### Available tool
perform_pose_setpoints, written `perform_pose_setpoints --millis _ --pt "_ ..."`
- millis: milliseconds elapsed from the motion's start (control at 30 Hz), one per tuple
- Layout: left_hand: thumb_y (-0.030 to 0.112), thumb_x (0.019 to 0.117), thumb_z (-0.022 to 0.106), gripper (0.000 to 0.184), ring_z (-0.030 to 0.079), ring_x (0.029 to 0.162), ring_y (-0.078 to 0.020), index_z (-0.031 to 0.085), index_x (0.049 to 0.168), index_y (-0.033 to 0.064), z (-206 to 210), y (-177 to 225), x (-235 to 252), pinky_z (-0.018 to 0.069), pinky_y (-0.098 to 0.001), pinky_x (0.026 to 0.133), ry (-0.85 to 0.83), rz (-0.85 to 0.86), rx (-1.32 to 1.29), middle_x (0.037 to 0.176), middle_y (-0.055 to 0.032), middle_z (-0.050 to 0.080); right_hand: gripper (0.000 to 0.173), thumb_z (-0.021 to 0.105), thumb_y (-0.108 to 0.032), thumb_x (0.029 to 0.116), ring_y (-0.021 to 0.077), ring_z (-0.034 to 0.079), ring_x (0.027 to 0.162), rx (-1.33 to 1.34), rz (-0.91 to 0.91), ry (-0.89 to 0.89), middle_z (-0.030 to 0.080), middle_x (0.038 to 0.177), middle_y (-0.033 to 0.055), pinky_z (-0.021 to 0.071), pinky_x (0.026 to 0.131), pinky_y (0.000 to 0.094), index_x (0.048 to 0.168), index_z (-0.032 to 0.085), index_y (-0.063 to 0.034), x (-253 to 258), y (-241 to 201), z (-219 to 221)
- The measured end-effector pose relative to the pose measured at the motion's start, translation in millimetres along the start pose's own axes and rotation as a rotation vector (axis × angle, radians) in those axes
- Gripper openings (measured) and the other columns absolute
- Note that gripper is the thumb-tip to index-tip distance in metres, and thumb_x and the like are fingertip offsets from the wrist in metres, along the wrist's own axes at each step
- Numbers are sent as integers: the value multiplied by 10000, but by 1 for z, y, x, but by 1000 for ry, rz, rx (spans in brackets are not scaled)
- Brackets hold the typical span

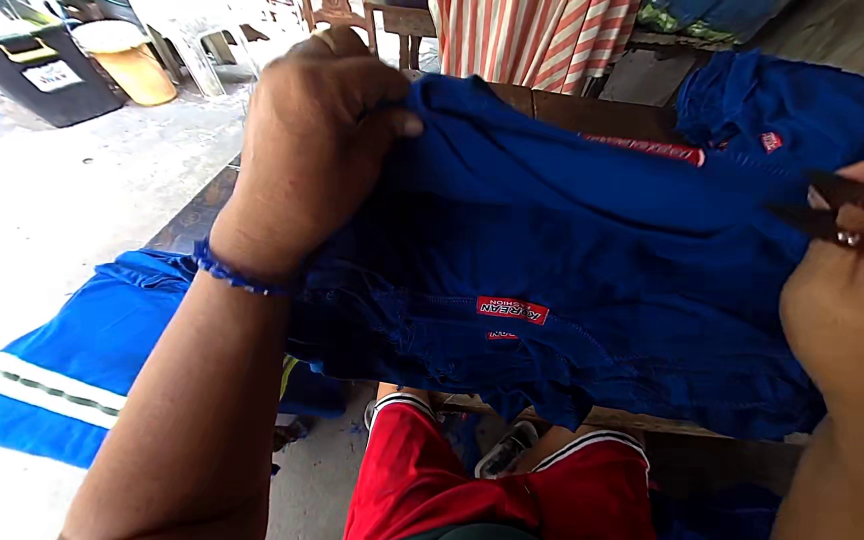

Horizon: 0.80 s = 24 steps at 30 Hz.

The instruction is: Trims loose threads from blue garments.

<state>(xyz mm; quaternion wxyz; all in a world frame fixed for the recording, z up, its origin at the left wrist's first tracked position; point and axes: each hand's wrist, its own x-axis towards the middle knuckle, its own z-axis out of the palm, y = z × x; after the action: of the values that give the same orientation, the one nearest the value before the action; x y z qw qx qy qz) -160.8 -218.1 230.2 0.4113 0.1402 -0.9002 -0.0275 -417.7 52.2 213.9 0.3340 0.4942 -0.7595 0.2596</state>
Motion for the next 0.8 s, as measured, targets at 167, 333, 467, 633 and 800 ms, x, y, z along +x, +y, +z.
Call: perform_pose_setpoints --millis 167,333,467,633,800 --pt "160 1007 603 238 673 977 -310 755 1006 -24 68 -36 2 507 -512 914 -278 -138 -189 996 -196 709 218 484 -107 1054 600 610 975 5 181 -467 618 1055 367 423 710 765 1117 588 74 22 -13 41" --pt "130 990 634 192 559 825 -21 759 892 22 71 -49 -4 428 -211 780 -290 -177 -439 856 -14 651 354 415 -280 1106 74 579 731 490 57 -45 618 932 54 504 670 251 1131 607 17 22 1 42" --pt "107 974 665 124 576 751 36 749 917 35 65 -45 -11 465 -157 714 -287 -260 -589 839 22 668 202 456 -265 1105 5 647 723 1134 -190 -155 671 904 -111 566 650 186 1105 612 -136 46 -60 31" --pt "-1 942 654 205 648 879 -9 683 1144 -20 54 -42 -19 546 -200 832 -156 -388 -898 1003 -2 702 223 382 -176 1091 89 695 750 1379 138 -659 706 882 -16 592 665 264 1029 581 -95 55 -114 103" --pt "29 949 580 236 644 936 -70 654 1170 -8 11 -3 -53 548 -267 831 357 -311 -756 1118 -30 686 251 335 -184 1113 110 724 775 1424 341 -727 726 898 8 613 699 266 1083 567 -92 55 -108 117"
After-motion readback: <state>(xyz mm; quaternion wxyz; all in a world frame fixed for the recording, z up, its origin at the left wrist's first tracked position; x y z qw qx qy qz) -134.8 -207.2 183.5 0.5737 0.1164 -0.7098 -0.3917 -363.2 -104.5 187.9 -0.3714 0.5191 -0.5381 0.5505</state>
